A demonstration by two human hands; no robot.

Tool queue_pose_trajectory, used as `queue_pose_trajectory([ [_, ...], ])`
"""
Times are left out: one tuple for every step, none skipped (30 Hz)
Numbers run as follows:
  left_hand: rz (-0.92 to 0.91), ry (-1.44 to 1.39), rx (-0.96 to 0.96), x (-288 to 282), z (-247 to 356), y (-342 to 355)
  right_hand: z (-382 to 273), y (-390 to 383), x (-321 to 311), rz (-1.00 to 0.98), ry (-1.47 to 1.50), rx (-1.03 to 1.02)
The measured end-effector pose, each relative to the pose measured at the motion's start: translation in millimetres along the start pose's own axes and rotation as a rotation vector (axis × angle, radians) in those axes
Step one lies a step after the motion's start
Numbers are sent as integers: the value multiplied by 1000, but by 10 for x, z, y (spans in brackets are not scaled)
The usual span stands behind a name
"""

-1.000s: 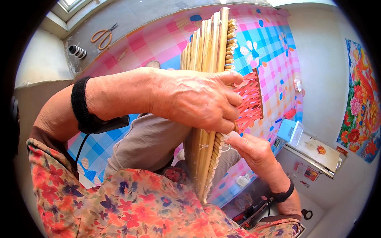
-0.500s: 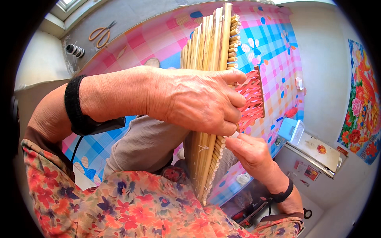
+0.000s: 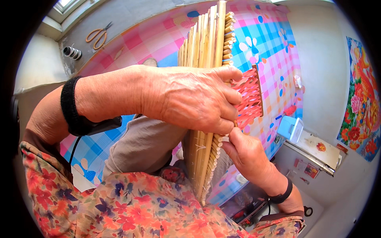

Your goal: The person sews together strips of bamboo with a needle and thread. They pass the needle through holes in the bamboo slats, pull the thread tight, and align the slats to construct a flat mat.

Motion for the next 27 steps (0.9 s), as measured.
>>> queue_pose_trajectory([
  [-9,1,-3,3,5,4,64,-16,21,-24,34,93],
  [-19,2,-7,1,20,5,41,-1,33,-37,83,119],
  [-29,4,-11,-2,35,2,-5,22,49,-50,131,144],
  [-32,-6,-4,12,20,12,-13,34,66,-62,183,182],
  [-36,-17,4,23,11,23,-28,48,70,-70,256,198],
  [-42,-28,11,35,4,30,-35,66,74,-77,330,213],
  [-36,-26,14,12,4,30,-60,80,65,-78,396,221],
  [-32,-25,19,-12,3,17,-37,88,106,-82,489,279],
  [-30,-27,24,-26,14,6,-13,93,168,-85,587,338],
  [-25,-22,29,-58,18,4,9,98,188,-74,680,389],
  [-21,-20,35,-53,29,-2,-12,104,158,-45,670,353],
  [-18,-20,43,-50,41,5,-19,95,138,-13,660,319],
  [-20,3,39,-58,29,16,-23,86,103,23,648,283],
  [-27,25,32,-66,27,38,-19,61,26,69,555,248],
  [-35,44,26,-64,28,70,1,7,-22,97,462,254],
  [0,61,51,-97,65,89,4,-41,-74,131,364,259],
  [-37,50,45,-74,77,143,36,-124,-133,172,263,274],
  [-74,39,39,-52,92,191,20,-259,-248,340,161,162],
  [-116,32,26,-23,107,231,29,-396,-296,367,164,172],
  [-125,35,29,-10,115,264,28,-535,-338,388,165,194],
  [-152,47,22,13,128,285,32,-682,-373,408,166,217],
  [-188,60,28,58,156,351,29,-862,-378,435,152,192],
  [-224,77,25,84,185,380,-25,-983,-352,417,118,188],
  [-128,61,43,-17,248,446,-98,-1108,-341,398,84,184],
  [-151,51,24,-31,289,514,-148,-1218,-304,380,51,176],
  [-172,38,4,-37,336,573,-157,-1332,-255,383,63,190],
  [-192,27,-18,-51,368,635,-37,-1457,-231,421,223,229],
])
Point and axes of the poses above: each hand's wrist, its own y-axis towards the middle knuckle, its own x-axis out of the palm, z = x × y, the point moved 10 cm from there along y, towards the middle knuckle, and after that the axes turned 7 degrees about -y, right-handed, at the moved point
